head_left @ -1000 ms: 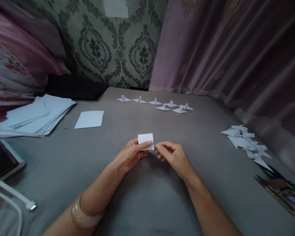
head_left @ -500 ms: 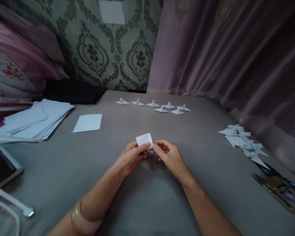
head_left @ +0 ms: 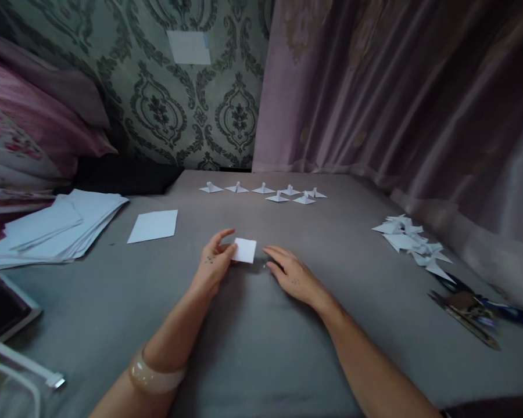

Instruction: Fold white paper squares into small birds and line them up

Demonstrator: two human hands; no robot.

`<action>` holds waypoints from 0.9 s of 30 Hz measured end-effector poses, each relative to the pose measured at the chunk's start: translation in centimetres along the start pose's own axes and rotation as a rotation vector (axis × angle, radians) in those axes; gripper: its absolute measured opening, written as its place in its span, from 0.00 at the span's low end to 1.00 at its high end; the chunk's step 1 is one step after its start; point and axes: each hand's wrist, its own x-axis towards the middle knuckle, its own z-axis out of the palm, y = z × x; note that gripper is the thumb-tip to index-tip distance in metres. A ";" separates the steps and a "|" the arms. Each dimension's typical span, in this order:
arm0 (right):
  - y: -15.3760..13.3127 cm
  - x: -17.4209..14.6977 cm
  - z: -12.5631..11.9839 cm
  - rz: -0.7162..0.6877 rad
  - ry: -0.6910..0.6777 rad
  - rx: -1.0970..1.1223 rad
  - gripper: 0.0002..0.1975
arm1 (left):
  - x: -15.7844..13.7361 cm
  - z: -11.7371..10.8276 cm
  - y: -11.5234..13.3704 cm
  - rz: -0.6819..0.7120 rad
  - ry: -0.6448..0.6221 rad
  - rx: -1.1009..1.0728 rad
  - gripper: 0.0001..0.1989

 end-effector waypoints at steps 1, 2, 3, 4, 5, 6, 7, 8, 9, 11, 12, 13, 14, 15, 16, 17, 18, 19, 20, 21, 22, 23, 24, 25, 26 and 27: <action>-0.6 -0.8 -0.4 0.002 -0.040 -0.067 0.20 | 0.4 -0.4 0.0 0.012 0.056 -0.003 0.28; -1.2 -1.6 -0.9 0.016 -0.082 -0.087 0.21 | 0.8 -0.8 0.0 0.014 0.109 -0.006 0.27; -1.9 -2.3 -1.3 0.002 -0.189 -0.043 0.20 | 1.1 -1.2 0.0 0.022 0.156 -0.012 0.25; -2.4 -2.9 -1.8 -0.037 -0.330 0.046 0.18 | 1.4 -1.4 0.1 0.036 0.172 -0.022 0.22; -2.7 -3.2 -2.1 -0.076 -0.440 0.140 0.18 | 1.5 -1.5 0.2 0.049 0.185 -0.029 0.19; -2.8 -3.3 -2.3 -0.084 -0.417 0.190 0.20 | 1.6 -1.6 0.3 0.055 0.183 -0.036 0.17; -2.7 -3.2 -2.4 -0.057 -0.281 0.178 0.18 | 1.7 -1.5 0.4 0.055 0.172 -0.044 0.16; -2.4 -3.0 -2.3 -0.004 -0.057 0.100 0.17 | 1.6 -1.4 0.5 0.047 0.163 -0.051 0.16; -2.0 -2.7 -2.0 0.048 0.131 -0.019 0.17 | 1.6 -1.3 0.6 0.036 0.153 -0.057 0.16; -1.9 -2.4 -1.0 0.174 0.265 -0.235 0.20 | 1.5 -0.8 0.9 0.019 0.106 -0.052 0.18; -2.3 -2.6 -0.5 0.182 0.228 -0.242 0.20 | 1.6 -0.6 1.1 0.019 0.070 -0.041 0.19; -3.0 -2.9 0.1 0.107 0.093 -0.166 0.19 | 1.7 -0.4 1.2 0.024 0.031 -0.026 0.19; -3.9 -3.3 0.6 0.008 -0.098 -0.029 0.18 | 1.8 -0.3 1.5 0.032 -0.014 -0.009 0.20; -4.8 -3.7 1.0 -0.091 -0.329 0.125 0.18 | 1.9 -0.1 1.7 0.038 -0.050 0.005 0.20; -5.7 -4.0 1.3 -0.154 -0.495 0.254 0.19 | 2.0 0.0 2.0 0.041 -0.080 0.021 0.21; -6.3 -4.0 1.5 -0.172 -0.553 0.344 0.18 | 1.9 0.1 2.3 0.046 -0.107 0.037 0.20; -6.5 -3.8 1.7 -0.152 -0.520 0.393 0.17 | 1.8 0.2 2.5 0.051 -0.134 0.054 0.20; -6.2 -3.3 1.7 -0.086 -0.347 0.389 0.15 | 1.6 0.2 2.6 0.057 -0.158 0.071 0.19; -5.6 -2.5 1.6 -0.006 -0.093 0.317 0.12 | 1.3 0.3 2.5 0.061 -0.178 0.087 0.18; -4.7 -1.7 1.5 0.048 0.143 0.193 0.09 | 1.1 0.4 2.4 0.064 -0.199 0.099 0.18; -3.7 -0.8 1.3 0.059 0.307 0.056 0.10 | 0.8 0.5 2.0 0.060 -0.216 0.111 0.17; -2.6 0.0 1.1 0.018 0.359 -0.065 0.16 | 0.7 0.5 1.5 0.058 -0.239 0.121 0.17; -1.7 0.6 1.0 -0.047 0.338 -0.173 0.20 | 0.7 0.6 1.0 0.074 -0.282 0.128 0.18; -0.9 1.0 0.8 -0.115 0.298 -0.281 0.20 | 0.8 0.7 0.3 0.095 -0.317 0.140 0.18; -0.3 1.3 0.8 -0.177 0.245 -0.385 0.18 | 1.0 0.7 -0.2 0.119 -0.338 0.170 0.18; 0.1 1.3 0.8 -0.225 0.198 -0.488 0.15 | 1.2 0.7 -0.8 0.154 -0.360 0.234 0.18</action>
